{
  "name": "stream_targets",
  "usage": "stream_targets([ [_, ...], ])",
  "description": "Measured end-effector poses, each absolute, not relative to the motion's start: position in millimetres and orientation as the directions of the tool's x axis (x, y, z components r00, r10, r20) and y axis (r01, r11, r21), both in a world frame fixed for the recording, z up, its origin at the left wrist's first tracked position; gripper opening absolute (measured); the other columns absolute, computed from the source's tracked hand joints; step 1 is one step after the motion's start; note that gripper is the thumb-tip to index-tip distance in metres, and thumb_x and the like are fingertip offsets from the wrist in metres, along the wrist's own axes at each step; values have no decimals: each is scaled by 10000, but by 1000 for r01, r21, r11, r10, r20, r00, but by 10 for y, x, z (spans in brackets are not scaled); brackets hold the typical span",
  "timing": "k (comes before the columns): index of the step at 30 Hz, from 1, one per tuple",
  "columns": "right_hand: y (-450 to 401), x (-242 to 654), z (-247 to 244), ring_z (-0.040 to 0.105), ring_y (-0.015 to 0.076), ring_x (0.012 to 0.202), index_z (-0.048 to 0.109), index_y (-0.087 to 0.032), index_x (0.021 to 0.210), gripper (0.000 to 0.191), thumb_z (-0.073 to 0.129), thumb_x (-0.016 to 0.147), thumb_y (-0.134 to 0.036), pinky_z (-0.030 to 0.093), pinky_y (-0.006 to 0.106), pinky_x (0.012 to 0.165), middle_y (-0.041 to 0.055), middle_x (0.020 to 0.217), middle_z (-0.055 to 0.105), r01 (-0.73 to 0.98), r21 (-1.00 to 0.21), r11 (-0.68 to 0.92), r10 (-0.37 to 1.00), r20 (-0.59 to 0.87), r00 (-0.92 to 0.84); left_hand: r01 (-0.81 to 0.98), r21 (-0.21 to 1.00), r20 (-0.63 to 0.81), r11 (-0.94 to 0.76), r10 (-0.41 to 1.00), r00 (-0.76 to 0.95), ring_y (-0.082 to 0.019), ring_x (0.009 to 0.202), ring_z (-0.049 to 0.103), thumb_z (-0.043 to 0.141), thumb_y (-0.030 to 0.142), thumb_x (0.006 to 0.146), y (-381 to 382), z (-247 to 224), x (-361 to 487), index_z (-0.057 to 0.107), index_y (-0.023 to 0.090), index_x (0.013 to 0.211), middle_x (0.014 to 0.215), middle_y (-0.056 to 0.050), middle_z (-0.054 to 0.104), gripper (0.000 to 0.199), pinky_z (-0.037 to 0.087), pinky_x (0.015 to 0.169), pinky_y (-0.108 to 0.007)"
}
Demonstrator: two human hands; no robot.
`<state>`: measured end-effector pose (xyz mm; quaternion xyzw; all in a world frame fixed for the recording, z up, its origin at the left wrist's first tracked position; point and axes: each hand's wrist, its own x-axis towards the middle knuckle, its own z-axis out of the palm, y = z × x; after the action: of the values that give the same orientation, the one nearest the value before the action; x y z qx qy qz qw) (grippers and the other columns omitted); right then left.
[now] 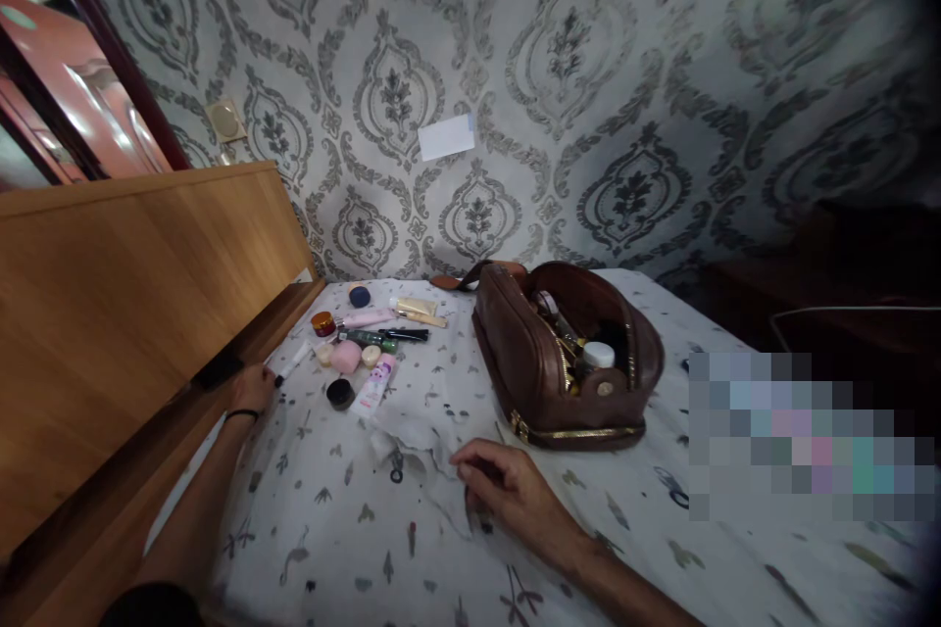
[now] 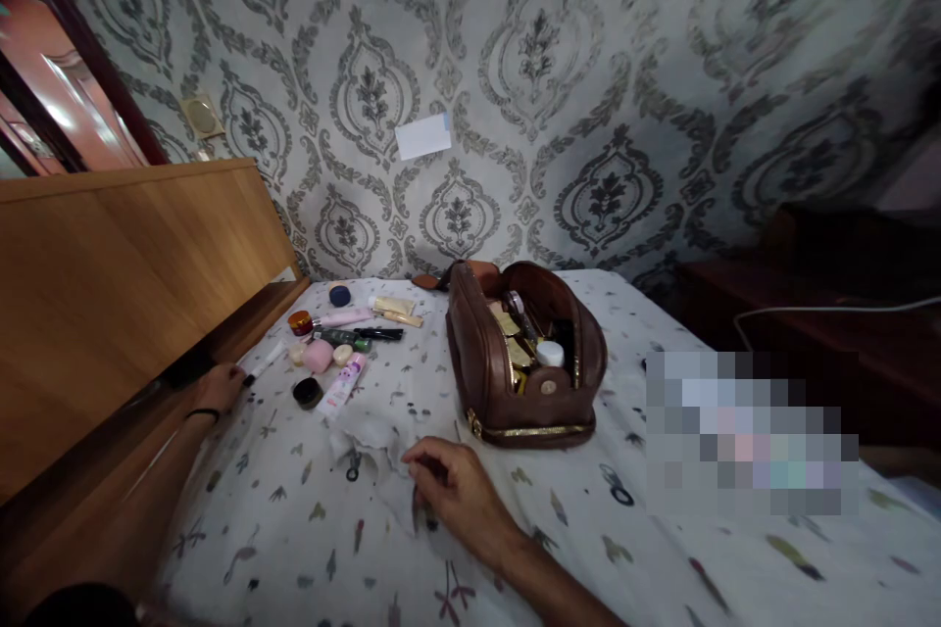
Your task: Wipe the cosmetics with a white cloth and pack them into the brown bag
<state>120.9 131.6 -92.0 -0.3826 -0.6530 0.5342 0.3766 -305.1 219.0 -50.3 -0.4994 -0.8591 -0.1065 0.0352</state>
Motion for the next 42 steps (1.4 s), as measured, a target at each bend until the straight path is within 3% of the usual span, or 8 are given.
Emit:
stream_targets([
  [6,1317,1215,-916,533,148,551,675,-157,865,291,595,843,-437,384,260,535,-6,577,567,97,-983,158,897,102,-430,860,220,189,461,844,-501,-270,932,682,400,399,919,2062,-617,-3048,661,176,887,956,-126,735,344,457,705,-307],
  [9,1319,1211,-919,534,146,548,676,-155,872,309,601,842,-454,381,258,529,-6,574,569,97,-983,153,898,97,-429,863,268,207,428,849,-486,-267,915,672,486,502,862,2034,-667,-2990,641,196,847,945,-100,725,343,453,702,-308],
  [16,1314,1198,-961,508,131,510,663,-155,869,316,607,839,-465,371,250,518,-13,542,577,48,-990,131,910,101,-402,824,440,282,358,816,-505,-318,872,655,504,360,771,1989,-633,-2931,542,211,673,781,-103,681,182,473,722,-374],
  [20,1295,1213,-927,511,125,521,664,-150,868,317,616,831,-461,372,244,515,-8,568,590,47,-991,125,914,97,-393,744,615,323,260,778,-539,-263,738,658,487,359,729,1905,-595,-2906,504,210,725,706,-67,650,151,504,654,-346],
  [27,1313,1211,-885,525,117,525,664,-144,913,339,636,832,-472,399,231,493,4,612,625,37,-994,98,912,75,-404,577,817,386,-2,746,-543,-194,674,651,504,529,726,1640,-426,-2645,493,192,874,776,-53,661,368,432,479,-234],
  [32,1387,1128,-838,599,118,529,635,-143,992,509,677,764,-596,416,217,452,3,720,633,-107,-993,-47,920,-2,-391,387,900,314,-202,915,-254,-129,560,551,685,539,715,1461,-257,-2180,580,172,880,695,-20,648,415,395,459,-209],
  [36,1390,1073,-790,642,114,577,610,-152,977,567,679,745,-664,434,210,448,26,858,643,-279,-941,-194,919,-74,-388,388,890,230,-238,971,69,-117,550,510,650,518,804,1403,-227,-1699,607,174,898,698,-17,632,359,414,480,-217],
  [42,1372,1114,-871,579,83,459,589,-132,815,561,746,687,-656,356,189,407,11,696,659,-325,-916,-237,859,-41,-510,431,859,164,-277,946,281,-116,532,457,614,520,837,1491,-292,-1262,618,182,916,681,-10,605,347,374,475,-218],
])
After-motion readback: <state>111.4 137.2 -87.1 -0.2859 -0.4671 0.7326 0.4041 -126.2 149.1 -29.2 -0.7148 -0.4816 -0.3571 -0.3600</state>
